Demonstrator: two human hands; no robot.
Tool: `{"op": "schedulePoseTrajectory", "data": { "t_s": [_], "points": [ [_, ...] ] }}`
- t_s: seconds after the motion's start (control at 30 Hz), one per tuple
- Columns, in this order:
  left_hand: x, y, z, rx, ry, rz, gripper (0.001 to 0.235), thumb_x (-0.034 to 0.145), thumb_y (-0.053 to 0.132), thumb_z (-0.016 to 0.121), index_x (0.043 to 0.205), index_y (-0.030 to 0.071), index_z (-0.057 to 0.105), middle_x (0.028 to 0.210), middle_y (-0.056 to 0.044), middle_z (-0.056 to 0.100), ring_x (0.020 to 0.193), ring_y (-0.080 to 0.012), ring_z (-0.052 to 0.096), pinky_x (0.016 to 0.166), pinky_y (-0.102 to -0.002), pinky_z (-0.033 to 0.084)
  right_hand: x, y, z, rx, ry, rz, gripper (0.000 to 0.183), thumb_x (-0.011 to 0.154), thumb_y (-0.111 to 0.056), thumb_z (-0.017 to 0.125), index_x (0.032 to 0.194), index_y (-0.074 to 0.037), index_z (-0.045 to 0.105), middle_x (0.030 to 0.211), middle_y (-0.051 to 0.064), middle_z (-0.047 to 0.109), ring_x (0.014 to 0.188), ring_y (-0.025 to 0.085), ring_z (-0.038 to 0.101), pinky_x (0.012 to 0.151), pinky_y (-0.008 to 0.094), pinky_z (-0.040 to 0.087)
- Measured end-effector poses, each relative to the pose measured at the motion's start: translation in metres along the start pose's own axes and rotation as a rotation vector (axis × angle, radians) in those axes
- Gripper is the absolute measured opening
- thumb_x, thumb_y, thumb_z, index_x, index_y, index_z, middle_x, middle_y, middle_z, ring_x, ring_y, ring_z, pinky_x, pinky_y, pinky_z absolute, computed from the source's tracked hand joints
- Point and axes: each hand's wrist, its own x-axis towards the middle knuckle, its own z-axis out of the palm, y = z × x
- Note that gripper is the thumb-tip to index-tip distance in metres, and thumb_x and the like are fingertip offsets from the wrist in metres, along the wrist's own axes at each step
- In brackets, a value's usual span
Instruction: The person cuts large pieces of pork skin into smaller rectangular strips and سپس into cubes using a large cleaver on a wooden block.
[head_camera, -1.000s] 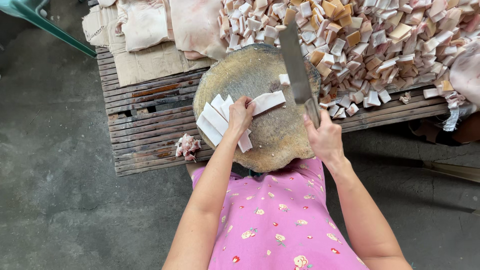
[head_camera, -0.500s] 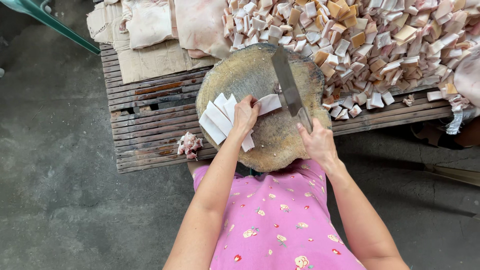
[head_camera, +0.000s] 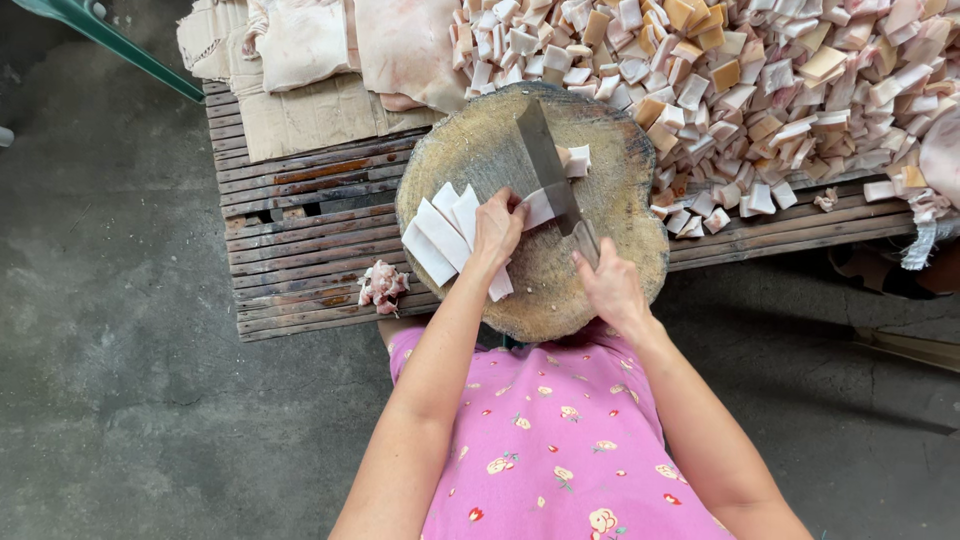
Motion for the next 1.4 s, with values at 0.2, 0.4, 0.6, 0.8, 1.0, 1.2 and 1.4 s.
{"op": "schedulePoseTrajectory", "data": {
  "t_s": [0.2,0.4,0.6,0.8,1.0,1.2,1.4],
  "points": [
    [0.001,-0.006,0.006,-0.112,-0.03,-0.08,0.019,0.094,0.015,0.063,0.098,-0.002,0.071,0.078,-0.015,0.075,0.067,-0.0204,0.073,0.065,-0.036,0.059,-0.012,-0.029,-0.042,0.133,0.12,-0.098,0.039,0.103,-0.039,0.06,0.114,-0.002,0.06,0.068,0.018,0.07,0.058,0.031,0.072,0.056,0.044,0.055],
    [0.005,-0.009,0.007,-0.211,-0.036,-0.143,0.018,0.092,0.013,0.068,0.092,-0.005,0.066,0.073,-0.014,0.072,0.061,-0.0171,0.069,0.057,-0.034,0.058,-0.016,-0.032,-0.009,0.105,0.085,-0.087,0.04,0.104,-0.039,0.058,0.113,0.0,0.053,0.07,0.02,0.069,0.061,0.037,0.072,0.055,0.046,0.056],
    [0.002,-0.015,0.003,-0.111,-0.009,-0.027,0.014,0.093,0.008,0.065,0.092,-0.006,0.066,0.07,-0.015,0.072,0.06,-0.0223,0.073,0.062,-0.034,0.058,0.002,-0.01,0.012,-0.052,-0.08,0.028,0.04,0.1,-0.038,0.063,0.112,-0.001,0.056,0.076,0.024,0.068,0.075,0.043,0.071,0.069,0.054,0.056],
    [0.003,-0.008,0.003,-0.06,-0.054,-0.133,0.016,0.097,0.011,0.062,0.099,-0.003,0.07,0.079,-0.016,0.077,0.068,-0.0205,0.074,0.063,-0.031,0.058,-0.012,-0.026,-0.028,0.144,0.011,0.073,0.04,0.101,-0.042,0.06,0.108,-0.003,0.062,0.064,0.016,0.067,0.061,0.03,0.071,0.058,0.046,0.054],
    [0.019,-0.025,-0.052,-0.271,0.113,-0.102,0.033,0.1,0.017,0.056,0.131,0.009,0.058,0.113,-0.011,0.066,0.072,-0.0177,0.068,0.057,-0.029,0.062,-0.034,-0.027,-0.043,0.114,0.054,-0.04,0.042,0.1,-0.042,0.061,0.112,-0.002,0.061,0.06,0.015,0.066,0.055,0.029,0.071,0.055,0.044,0.055],
    [0.01,-0.045,-0.081,0.397,0.028,0.067,0.048,0.086,0.03,0.08,0.124,0.006,0.061,0.119,-0.018,0.06,0.106,-0.0354,0.064,0.093,-0.047,0.053,-0.042,-0.014,0.001,0.021,-0.081,-0.044,0.041,0.098,-0.041,0.064,0.111,-0.003,0.064,0.066,0.021,0.069,0.065,0.038,0.072,0.061,0.048,0.055],
    [-0.004,-0.035,-0.059,0.488,-0.043,0.049,0.056,0.074,0.03,0.089,0.113,0.004,0.059,0.119,-0.022,0.056,0.112,-0.0415,0.061,0.091,-0.049,0.052,-0.036,0.018,-0.006,-0.018,-0.047,0.085,0.044,0.101,-0.043,0.059,0.111,0.0,0.06,0.073,0.024,0.07,0.07,0.042,0.074,0.063,0.052,0.058]
  ]
}}
